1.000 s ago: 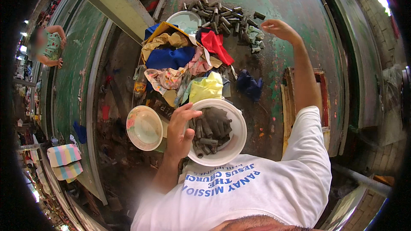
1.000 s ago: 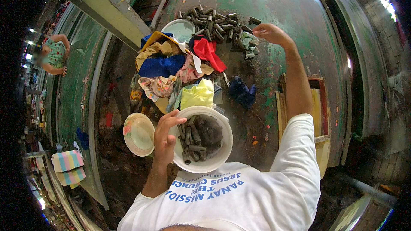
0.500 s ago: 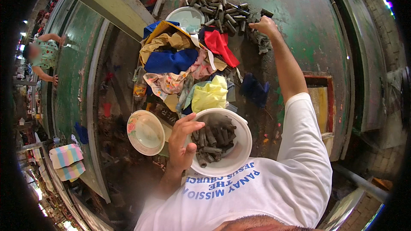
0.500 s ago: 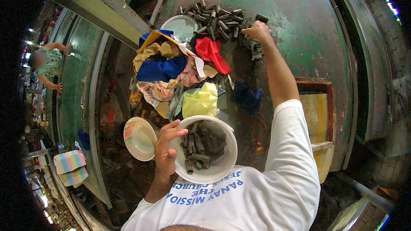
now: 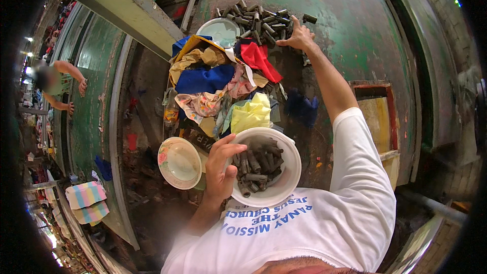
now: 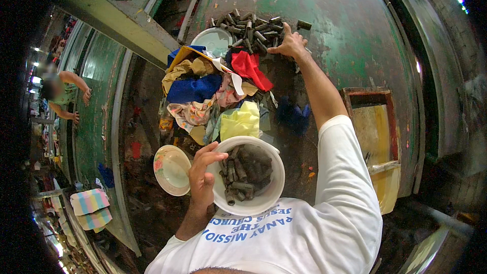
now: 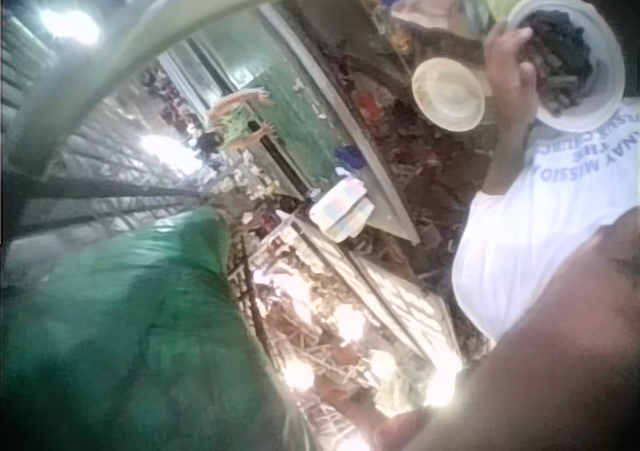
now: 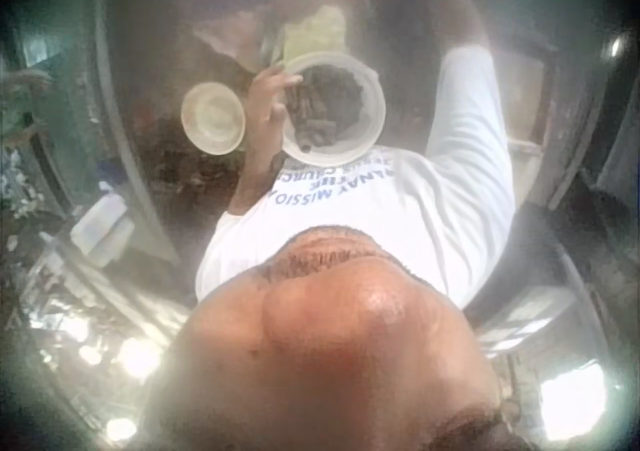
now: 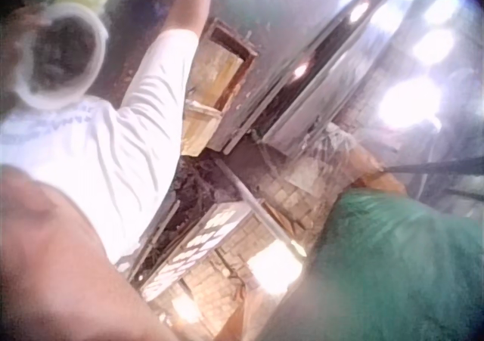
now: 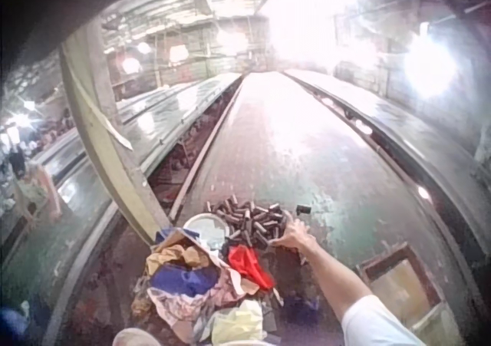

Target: The person walks through a cluttered market aisle carrying two white buckets. They place the buckets on a table and begin sorting through a pile of dark cylindrical objects, picking them up one by one and placing them into one of the buckets.

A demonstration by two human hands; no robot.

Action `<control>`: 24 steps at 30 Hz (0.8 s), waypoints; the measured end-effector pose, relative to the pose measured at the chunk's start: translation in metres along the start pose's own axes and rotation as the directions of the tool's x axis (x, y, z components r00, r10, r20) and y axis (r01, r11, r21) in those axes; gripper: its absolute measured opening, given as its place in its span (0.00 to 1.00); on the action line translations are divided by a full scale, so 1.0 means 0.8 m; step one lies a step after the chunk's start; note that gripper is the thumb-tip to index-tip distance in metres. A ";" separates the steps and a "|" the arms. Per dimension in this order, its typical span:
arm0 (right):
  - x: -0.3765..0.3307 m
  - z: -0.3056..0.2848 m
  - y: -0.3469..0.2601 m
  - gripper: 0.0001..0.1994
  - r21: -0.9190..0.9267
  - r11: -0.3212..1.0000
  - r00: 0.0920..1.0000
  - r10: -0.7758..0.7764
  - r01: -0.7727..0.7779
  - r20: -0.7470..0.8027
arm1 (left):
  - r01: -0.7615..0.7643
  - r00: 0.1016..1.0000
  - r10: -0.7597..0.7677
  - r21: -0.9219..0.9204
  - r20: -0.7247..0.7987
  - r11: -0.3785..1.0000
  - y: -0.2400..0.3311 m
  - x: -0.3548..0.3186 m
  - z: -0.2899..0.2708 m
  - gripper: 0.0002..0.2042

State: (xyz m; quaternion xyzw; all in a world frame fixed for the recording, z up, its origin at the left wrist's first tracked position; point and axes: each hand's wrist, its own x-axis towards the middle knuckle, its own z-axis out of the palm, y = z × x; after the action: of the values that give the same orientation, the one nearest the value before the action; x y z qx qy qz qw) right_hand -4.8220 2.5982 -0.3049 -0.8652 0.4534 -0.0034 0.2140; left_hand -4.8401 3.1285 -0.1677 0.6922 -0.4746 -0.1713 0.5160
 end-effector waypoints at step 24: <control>0.083 0.001 -0.048 0.54 -0.039 0.956 0.933 0.292 -0.291 0.208 | -0.005 1.000 0.005 -0.004 -0.001 1.000 0.000 0.000 -0.001 0.35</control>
State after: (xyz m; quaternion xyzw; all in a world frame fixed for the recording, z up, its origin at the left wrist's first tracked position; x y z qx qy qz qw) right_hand -4.7526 2.5653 -0.3039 -0.7847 0.5513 0.1223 0.2558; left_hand -4.8393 3.1290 -0.1674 0.6901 -0.4758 -0.1705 0.5180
